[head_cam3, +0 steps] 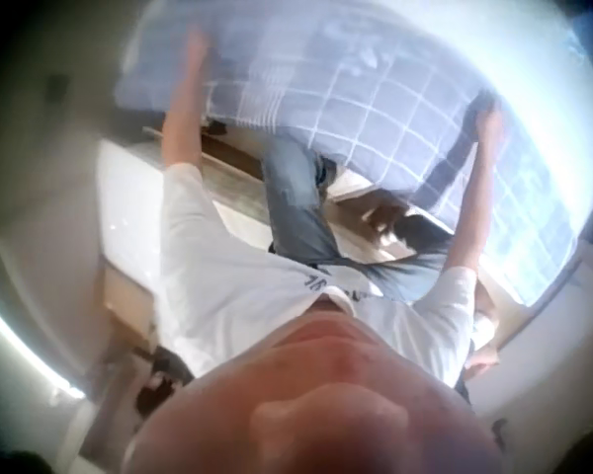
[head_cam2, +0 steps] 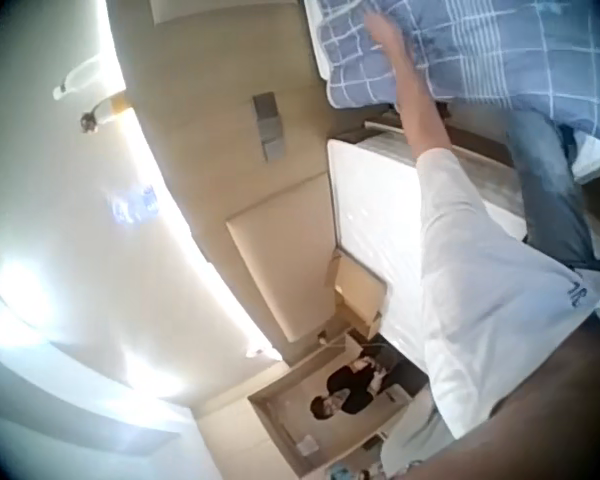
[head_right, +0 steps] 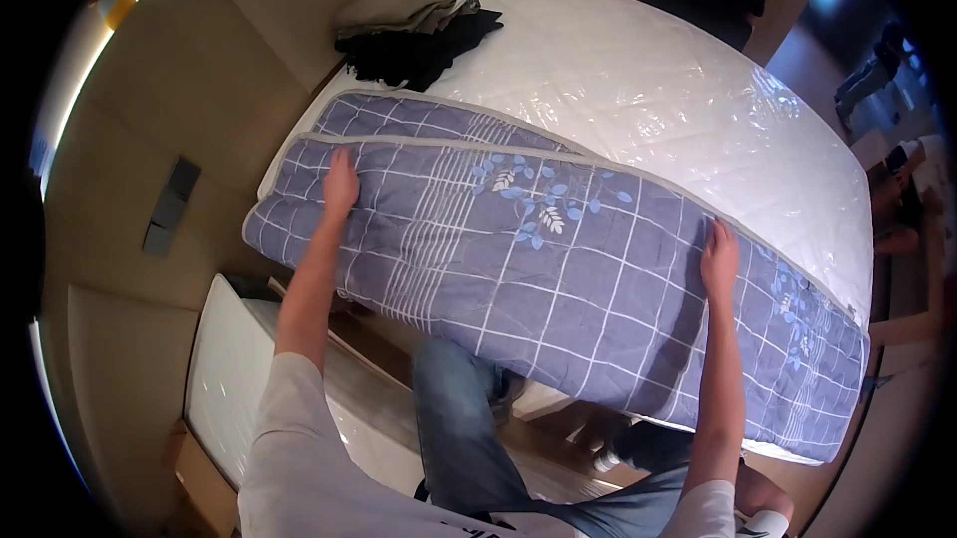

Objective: The person unfolds and spreads a patterned mattress pad across a mattress, then folds it inward along its edges and folds it back into a compact rectangle by hand.

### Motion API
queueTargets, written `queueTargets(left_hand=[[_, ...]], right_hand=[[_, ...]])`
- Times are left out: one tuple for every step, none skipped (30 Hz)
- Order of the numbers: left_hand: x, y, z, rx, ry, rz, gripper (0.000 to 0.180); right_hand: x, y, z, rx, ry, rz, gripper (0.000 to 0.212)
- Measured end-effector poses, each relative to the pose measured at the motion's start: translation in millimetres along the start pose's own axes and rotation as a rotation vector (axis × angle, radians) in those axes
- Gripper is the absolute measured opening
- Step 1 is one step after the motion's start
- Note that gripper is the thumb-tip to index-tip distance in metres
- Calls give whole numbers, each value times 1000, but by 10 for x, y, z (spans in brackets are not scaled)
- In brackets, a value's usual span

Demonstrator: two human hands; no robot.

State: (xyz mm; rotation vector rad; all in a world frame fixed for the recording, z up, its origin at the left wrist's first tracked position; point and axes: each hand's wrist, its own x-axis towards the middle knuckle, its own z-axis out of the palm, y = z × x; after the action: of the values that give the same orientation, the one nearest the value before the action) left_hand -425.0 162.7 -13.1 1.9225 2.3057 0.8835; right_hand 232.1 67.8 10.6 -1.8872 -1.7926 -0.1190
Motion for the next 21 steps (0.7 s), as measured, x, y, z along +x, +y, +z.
queueTargets(left_hand=[[166,0,52,0,0,3,29],[320,-3,89,32,-54,108,33],[437,-12,120,64,-108,213,38],[537,-79,158,72,-103,213,38],[621,-149,187,87,-225,251,39],[694,-224,205,102,-348,288,41],[720,-268,262,104,-353,290,41],[720,-278,282,160,-399,274,40],[739,-286,302,216,-446,258,39],[796,-290,290,214,-450,264,39],[852,-343,202,188,-337,252,36],[911,-374,141,160,-224,240,33],[996,-304,52,111,-126,296,30],[1105,-202,-72,64,-25,345,26],[1184,7,-152,47,33,354,26],[1240,229,-138,25,93,364,26],[1280,345,-19,17,87,363,26],[1315,465,97,22,118,340,27],[1367,543,195,27,149,318,27],[1389,479,371,64,92,322,30],[1327,430,589,34,-1,182,40]], right_hand=[[178,0,151,13,13,-57,26],[320,-35,269,16,15,-56,26],[437,-72,378,94,-40,-26,27],[529,-121,485,179,-95,0,27],[592,-150,553,188,-93,-1,27],[651,-168,603,171,-178,24,27],[674,-162,642,145,-266,57,26],[694,-212,610,89,-262,20,23],[734,-241,580,91,-263,23,23],[771,-253,513,58,-276,-7,21],[788,-293,474,32,-295,-36,20],[838,-329,414,100,-299,-39,18],[860,-324,369,134,-287,-44,18],[873,-334,353,91,-297,-28,20],[867,-329,346,40,-304,-11,21],[842,-268,377,31,-308,-8,21],[800,-187,436,-8,-322,10,21],[759,-112,485,-49,-336,28,22],[741,-124,516,-58,-339,33,22],[716,-205,564,-144,-320,32,23],[705,-248,580,-229,-300,31,24]])
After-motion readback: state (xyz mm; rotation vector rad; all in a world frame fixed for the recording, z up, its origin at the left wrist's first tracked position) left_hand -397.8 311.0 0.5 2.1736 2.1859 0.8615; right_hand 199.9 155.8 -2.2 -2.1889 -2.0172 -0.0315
